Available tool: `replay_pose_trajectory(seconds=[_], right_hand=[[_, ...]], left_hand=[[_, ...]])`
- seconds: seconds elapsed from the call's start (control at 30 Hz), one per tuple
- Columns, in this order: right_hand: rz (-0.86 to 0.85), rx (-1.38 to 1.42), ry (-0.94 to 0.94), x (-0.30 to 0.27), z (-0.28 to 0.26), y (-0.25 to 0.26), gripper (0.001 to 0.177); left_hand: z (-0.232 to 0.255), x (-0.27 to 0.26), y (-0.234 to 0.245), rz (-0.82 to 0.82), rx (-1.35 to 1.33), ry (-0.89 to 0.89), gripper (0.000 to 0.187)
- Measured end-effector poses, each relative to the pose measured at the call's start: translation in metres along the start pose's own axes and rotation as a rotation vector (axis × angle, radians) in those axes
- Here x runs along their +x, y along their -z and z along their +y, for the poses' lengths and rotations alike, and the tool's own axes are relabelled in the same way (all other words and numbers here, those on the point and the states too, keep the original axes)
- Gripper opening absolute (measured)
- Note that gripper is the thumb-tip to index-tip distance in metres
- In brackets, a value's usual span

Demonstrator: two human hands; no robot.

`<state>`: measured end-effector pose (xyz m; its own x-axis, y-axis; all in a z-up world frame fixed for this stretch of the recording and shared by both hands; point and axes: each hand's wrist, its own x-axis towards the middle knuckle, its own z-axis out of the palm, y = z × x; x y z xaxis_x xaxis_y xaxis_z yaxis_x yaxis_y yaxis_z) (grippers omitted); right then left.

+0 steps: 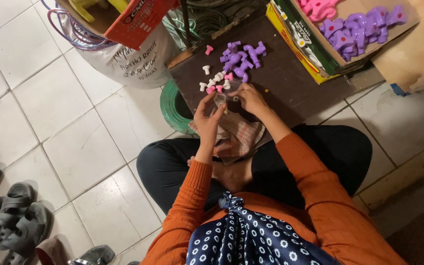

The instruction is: Sorting small purple and pink plastic components and placing them into small plastic bags while sitting on the floor.

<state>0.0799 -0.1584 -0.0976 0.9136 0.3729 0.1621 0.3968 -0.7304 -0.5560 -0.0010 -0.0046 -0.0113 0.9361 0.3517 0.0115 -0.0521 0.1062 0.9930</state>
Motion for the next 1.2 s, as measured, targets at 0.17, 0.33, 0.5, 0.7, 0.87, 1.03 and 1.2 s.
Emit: replay_pose_trajectory(seconds=[0.17,0.33,0.5,0.7,0.87,1.03,1.2], right_hand=[[-0.024,0.026,-0.100,0.003,0.021,-0.013,0.024],[0.025,-0.134,-0.063,0.004,0.002,-0.011,0.048],[0.213,-0.368,0.112,0.013,0.037,-0.053,0.022],[0.245,-0.284,0.150,0.008,0.028,-0.017,0.034],[0.159,-0.205,0.066,0.031,0.028,-0.020,0.063],[0.197,-0.180,0.087,0.045,0.062,-0.045,0.041],[-0.018,-0.250,-0.247,0.031,0.039,0.016,0.040]], left_hand=[[0.009,0.003,0.002,-0.008,-0.040,-0.030,0.042],[0.008,0.003,0.001,0.001,-0.031,-0.031,0.044],[0.010,0.000,-0.001,-0.001,-0.036,-0.043,0.043],[0.012,0.006,0.005,-0.001,-0.005,-0.077,0.042],[0.015,0.003,0.003,0.007,-0.012,-0.110,0.043],[0.012,0.009,0.011,0.022,0.046,-0.145,0.044],[0.013,0.012,0.013,0.043,-0.021,-0.114,0.044]])
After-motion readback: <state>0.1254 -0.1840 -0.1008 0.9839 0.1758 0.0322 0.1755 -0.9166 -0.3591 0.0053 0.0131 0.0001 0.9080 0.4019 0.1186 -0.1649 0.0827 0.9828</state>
